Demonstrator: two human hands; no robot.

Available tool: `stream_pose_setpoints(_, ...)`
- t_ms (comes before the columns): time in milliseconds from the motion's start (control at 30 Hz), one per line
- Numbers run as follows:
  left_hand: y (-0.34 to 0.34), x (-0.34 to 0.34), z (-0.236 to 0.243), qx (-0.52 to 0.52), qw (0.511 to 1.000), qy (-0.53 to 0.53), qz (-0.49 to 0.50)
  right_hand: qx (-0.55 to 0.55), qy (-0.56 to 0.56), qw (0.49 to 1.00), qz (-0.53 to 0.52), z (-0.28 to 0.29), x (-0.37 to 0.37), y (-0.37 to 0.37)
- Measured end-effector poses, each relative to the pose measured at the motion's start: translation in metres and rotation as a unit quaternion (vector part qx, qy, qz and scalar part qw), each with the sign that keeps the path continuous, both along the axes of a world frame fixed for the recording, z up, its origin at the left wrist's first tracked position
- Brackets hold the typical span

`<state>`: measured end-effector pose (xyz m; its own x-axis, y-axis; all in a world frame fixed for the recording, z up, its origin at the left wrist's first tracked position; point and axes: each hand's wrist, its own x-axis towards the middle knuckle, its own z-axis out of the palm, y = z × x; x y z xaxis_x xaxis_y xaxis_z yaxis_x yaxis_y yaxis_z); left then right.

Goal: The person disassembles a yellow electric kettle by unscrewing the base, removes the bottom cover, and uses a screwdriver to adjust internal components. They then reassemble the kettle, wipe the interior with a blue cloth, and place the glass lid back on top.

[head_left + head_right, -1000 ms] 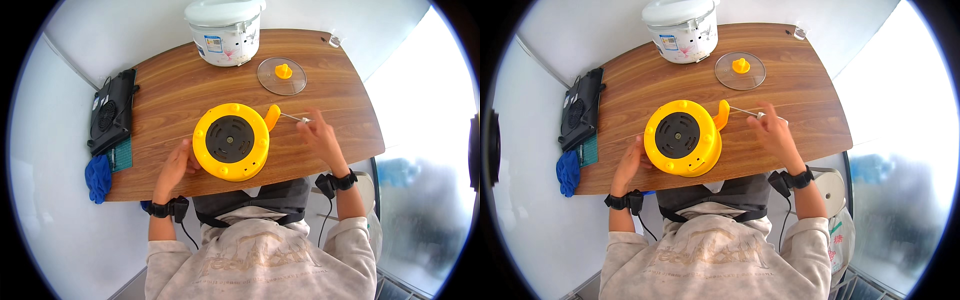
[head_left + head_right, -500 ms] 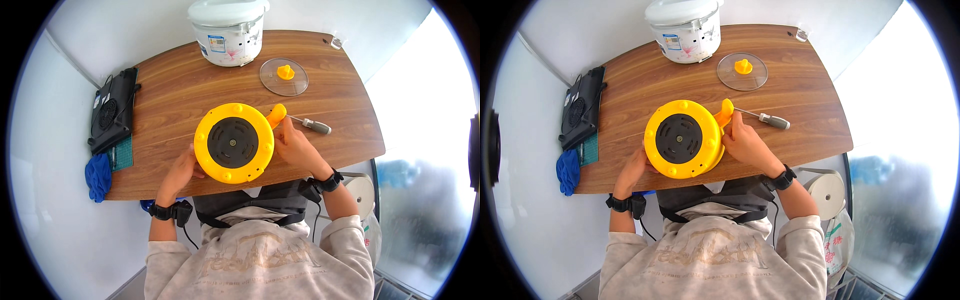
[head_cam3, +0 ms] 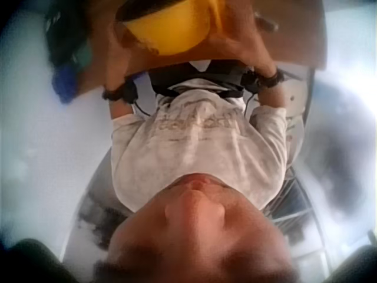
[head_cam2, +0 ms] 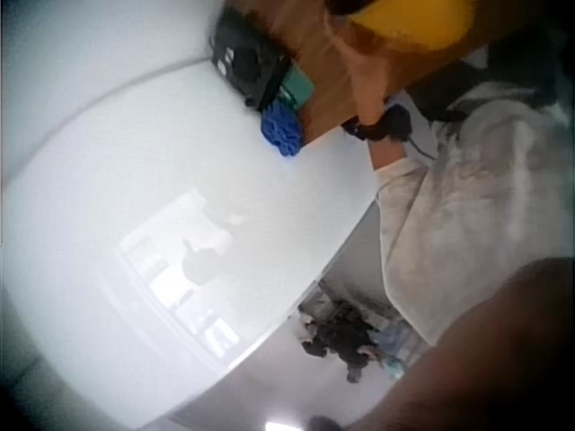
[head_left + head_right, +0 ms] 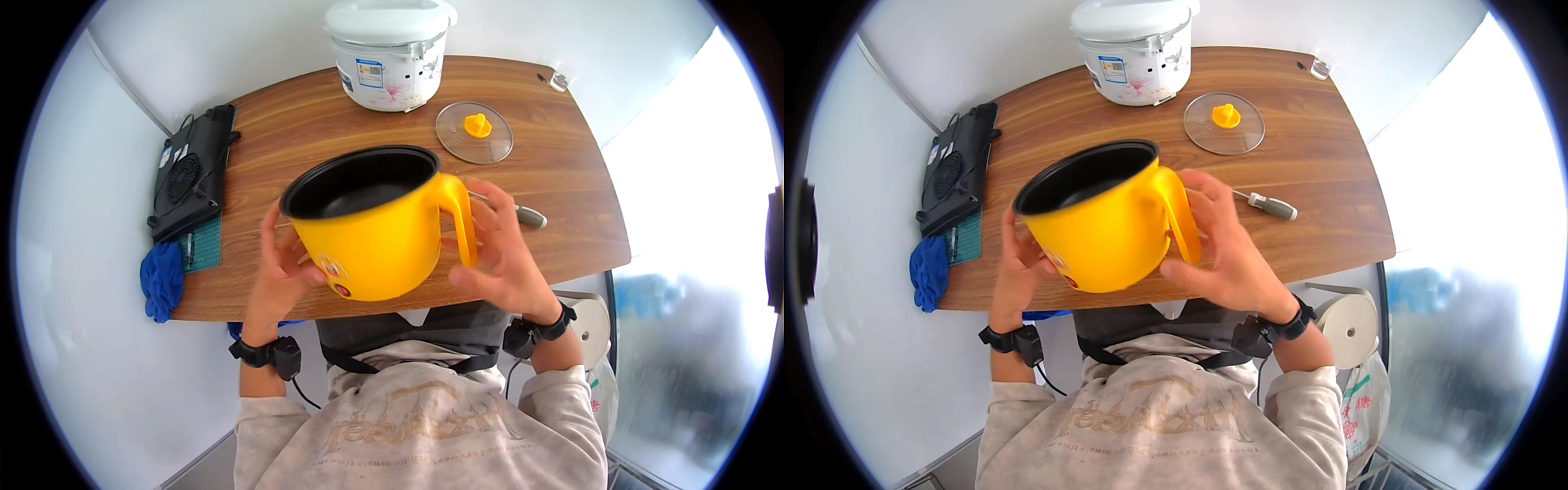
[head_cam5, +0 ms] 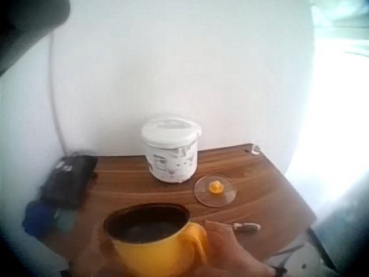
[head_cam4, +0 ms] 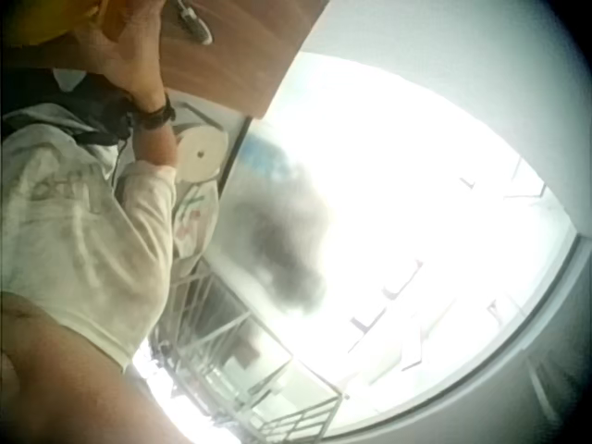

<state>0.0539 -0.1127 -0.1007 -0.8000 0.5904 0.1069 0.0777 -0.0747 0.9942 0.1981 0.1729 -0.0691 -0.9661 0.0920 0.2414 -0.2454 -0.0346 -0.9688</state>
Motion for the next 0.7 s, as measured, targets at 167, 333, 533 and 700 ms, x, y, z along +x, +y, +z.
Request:
stream_pose_setpoints(167, 0.000, -0.004, -0.004, -0.057, 0.995, 0.077, -0.003, -0.024, -0.051, 0.998, 0.011, -0.020, -0.008, 0.005)
stream_pose_setpoints(333, 0.000, -0.008, -0.015, -0.060, 0.997, 0.039, 0.009, 0.039, -0.042, 0.998, -0.025, -0.033, -0.015, 0.002)
stream_pose_setpoints(533, -0.004, -0.010, -0.027, -0.069, 0.997, 0.033, -0.011, 0.066, -0.069, 0.995, -0.026, -0.044, -0.014, 0.007)
stream_pose_setpoints(700, -0.001, -0.006, -0.032, -0.084, 0.996, 0.036, -0.010, 0.050, -0.089, 0.994, -0.034, -0.048, -0.015, 0.009)
